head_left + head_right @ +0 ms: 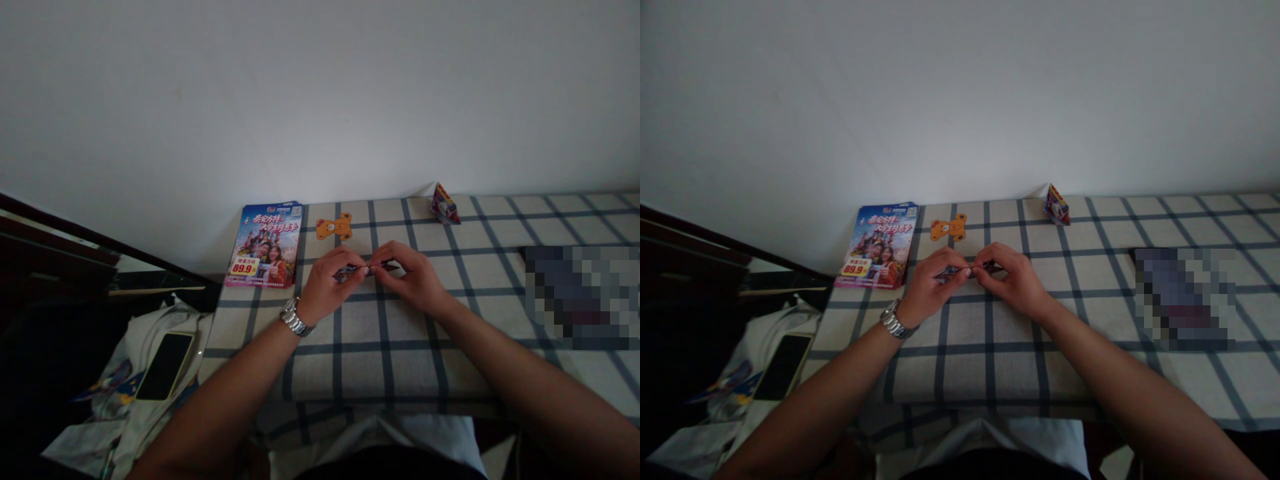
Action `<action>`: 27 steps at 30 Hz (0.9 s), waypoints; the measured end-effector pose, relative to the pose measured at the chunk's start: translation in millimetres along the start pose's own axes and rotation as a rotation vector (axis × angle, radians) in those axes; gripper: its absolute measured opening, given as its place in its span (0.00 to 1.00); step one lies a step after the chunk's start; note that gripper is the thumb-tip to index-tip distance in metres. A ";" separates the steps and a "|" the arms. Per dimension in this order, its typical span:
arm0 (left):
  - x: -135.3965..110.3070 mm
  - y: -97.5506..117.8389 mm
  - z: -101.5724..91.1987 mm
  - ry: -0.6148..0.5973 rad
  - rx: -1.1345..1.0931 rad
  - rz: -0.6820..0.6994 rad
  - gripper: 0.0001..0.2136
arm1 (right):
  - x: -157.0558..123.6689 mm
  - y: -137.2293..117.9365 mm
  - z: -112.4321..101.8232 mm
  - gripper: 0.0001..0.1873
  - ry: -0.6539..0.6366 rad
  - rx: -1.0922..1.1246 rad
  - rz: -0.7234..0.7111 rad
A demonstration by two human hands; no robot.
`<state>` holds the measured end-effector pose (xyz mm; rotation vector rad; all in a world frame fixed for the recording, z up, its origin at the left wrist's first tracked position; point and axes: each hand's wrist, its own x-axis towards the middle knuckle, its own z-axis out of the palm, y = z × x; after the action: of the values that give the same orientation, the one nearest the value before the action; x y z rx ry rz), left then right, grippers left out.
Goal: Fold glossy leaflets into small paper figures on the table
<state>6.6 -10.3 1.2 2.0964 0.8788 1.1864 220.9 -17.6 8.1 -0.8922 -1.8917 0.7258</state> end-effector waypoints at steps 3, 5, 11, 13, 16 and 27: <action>-0.6 1.1 1.8 0.005 0.024 -0.003 0.06 | -0.5 0.1 0.3 0.03 0.007 0.003 -0.010; -0.5 0.3 2.7 0.009 0.045 -0.016 0.06 | -0.9 1.7 0.2 0.03 0.020 0.010 0.011; 0.9 -6.7 0.0 0.027 0.041 -0.049 0.06 | -2.1 9.0 -2.0 0.00 0.028 0.019 0.086; 1.4 -8.0 -2.2 0.048 0.022 -0.063 0.06 | -1.9 10.0 -2.9 0.01 0.039 0.008 0.091; 2.1 -8.2 -4.6 0.082 0.028 -0.046 0.04 | -1.5 9.7 -3.1 0.01 0.041 -0.002 0.103; 2.8 -5.4 -5.8 0.116 0.102 -0.013 0.05 | -1.9 8.9 -2.2 0.04 0.027 0.010 0.111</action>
<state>1.1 -3.9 1.2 2.1152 1.0239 1.2914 226.1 -13.7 1.3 -1.0024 -1.8245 0.7851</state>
